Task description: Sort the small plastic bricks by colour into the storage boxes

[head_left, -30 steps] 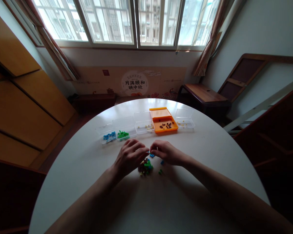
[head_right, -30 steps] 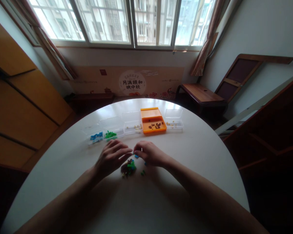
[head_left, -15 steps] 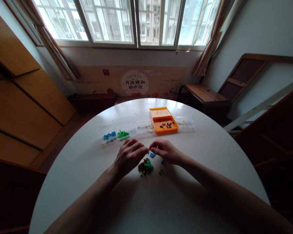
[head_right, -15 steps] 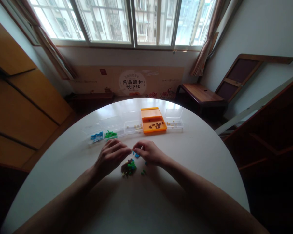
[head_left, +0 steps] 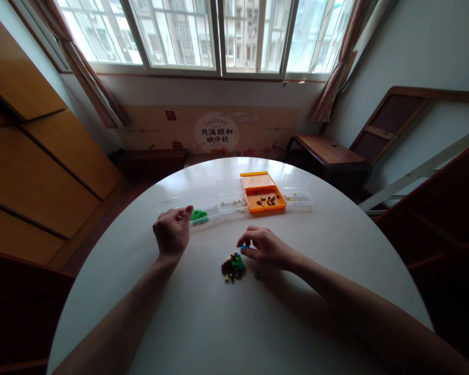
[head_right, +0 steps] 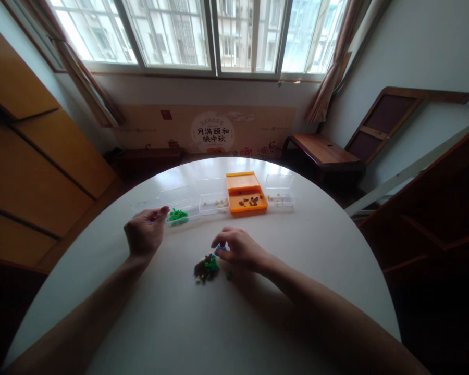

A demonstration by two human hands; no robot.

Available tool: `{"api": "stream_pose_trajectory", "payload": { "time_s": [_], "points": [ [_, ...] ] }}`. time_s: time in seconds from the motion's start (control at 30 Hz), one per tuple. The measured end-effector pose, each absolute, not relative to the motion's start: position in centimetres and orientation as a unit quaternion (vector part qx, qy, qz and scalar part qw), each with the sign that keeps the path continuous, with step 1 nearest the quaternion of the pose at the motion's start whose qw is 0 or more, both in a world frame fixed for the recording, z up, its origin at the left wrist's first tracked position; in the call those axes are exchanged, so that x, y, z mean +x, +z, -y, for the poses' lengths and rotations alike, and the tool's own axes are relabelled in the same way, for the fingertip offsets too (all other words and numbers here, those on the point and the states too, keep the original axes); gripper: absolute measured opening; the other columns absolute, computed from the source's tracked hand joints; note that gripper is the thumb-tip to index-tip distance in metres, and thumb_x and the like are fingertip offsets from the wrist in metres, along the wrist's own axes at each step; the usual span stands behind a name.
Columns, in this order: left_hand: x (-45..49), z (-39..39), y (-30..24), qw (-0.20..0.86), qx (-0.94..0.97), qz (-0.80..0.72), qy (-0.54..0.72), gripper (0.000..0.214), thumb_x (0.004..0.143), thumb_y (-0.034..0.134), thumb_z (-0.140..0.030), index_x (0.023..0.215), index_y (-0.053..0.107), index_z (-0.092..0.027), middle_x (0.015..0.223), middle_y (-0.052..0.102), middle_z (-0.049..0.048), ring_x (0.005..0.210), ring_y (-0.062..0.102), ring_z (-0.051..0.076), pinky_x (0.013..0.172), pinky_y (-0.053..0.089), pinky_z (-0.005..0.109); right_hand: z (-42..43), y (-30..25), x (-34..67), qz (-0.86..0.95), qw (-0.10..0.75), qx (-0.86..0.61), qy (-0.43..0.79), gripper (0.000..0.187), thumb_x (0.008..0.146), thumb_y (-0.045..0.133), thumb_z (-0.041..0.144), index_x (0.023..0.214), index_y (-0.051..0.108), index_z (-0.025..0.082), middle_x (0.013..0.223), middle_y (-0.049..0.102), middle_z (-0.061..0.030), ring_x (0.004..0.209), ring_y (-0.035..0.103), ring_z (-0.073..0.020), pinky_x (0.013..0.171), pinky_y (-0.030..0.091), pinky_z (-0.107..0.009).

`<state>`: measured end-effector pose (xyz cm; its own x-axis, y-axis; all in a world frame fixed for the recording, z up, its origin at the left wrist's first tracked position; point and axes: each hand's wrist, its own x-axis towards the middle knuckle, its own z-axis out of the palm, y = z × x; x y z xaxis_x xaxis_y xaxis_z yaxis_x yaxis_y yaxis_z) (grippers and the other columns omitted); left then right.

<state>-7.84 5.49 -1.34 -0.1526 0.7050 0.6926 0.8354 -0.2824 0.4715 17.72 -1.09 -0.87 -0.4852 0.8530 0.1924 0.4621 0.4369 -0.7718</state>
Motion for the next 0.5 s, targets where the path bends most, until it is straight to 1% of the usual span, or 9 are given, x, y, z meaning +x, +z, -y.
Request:
{"api": "stream_pose_trajectory", "payload": {
  "time_s": [0.07, 0.17, 0.23, 0.33, 0.5],
  "points": [
    [-7.8, -5.4, -1.3, 0.066, -0.651, 0.591, -0.471, 0.042, 0.088, 0.051, -0.05, 0.072, 0.071, -0.017, 0.068, 0.068, 0.0056, 0.066, 0.058, 0.02, 0.064, 0.041, 0.03, 1.0, -0.9, 17.8, 0.8, 0.293, -0.409, 0.328, 0.014, 0.078, 0.064, 0.015, 0.09, 0.072, 0.017, 0.083, 0.058, -0.0013, 0.068, 0.054, -0.0091, 0.068, 0.043, -0.022],
    [-7.2, -4.8, -1.0, 0.075, -0.678, 0.558, -0.473, 0.041, 0.089, 0.051, -0.047, 0.068, 0.069, -0.017, 0.064, 0.065, 0.0048, 0.066, 0.056, 0.019, 0.065, 0.041, 0.03, 1.0, -0.8, 17.9, 0.812, 0.283, -0.396, 0.323, 0.017, 0.076, 0.064, 0.013, 0.09, 0.072, 0.017, 0.084, 0.059, -0.0013, 0.071, 0.055, -0.0099, 0.07, 0.043, -0.022],
    [-6.6, -4.3, -0.6, 0.074, -0.71, 0.516, -0.474, 0.038, 0.09, 0.052, -0.044, 0.067, 0.067, -0.017, 0.063, 0.064, 0.0039, 0.066, 0.055, 0.018, 0.067, 0.042, 0.031, 1.0, -0.7, 17.9, 0.825, 0.267, -0.386, 0.315, 0.02, 0.074, 0.064, 0.01, 0.091, 0.072, 0.018, 0.084, 0.06, -0.0013, 0.073, 0.056, -0.0107, 0.072, 0.044, -0.022],
    [-5.8, -3.6, -0.2, 0.056, -0.762, 0.446, -0.466, 0.03, 0.089, 0.056, -0.038, 0.07, 0.067, -0.018, 0.068, 0.065, 0.0031, 0.07, 0.055, 0.018, 0.07, 0.044, 0.03, 1.1, -0.5, 17.7, 0.843, 0.238, -0.379, 0.297, 0.025, 0.072, 0.064, 0.008, 0.092, 0.072, 0.019, 0.085, 0.061, -0.0015, 0.075, 0.057, -0.0117, 0.074, 0.044, -0.023],
    [-5.3, -3.0, 0.0, 0.067, -0.814, 0.382, -0.432, 0.022, 0.088, 0.059, -0.033, 0.074, 0.068, -0.018, 0.07, 0.066, 0.0024, 0.072, 0.055, 0.017, 0.072, 0.045, 0.032, 1.5, -0.4, 17.2, 0.86, 0.218, -0.38, 0.263, 0.023, 0.077, 0.063, 0.009, 0.094, 0.071, 0.022, 0.093, 0.063, -0.0028, 0.079, 0.06, -0.0127, 0.075, 0.044, -0.023]
  ]
}}
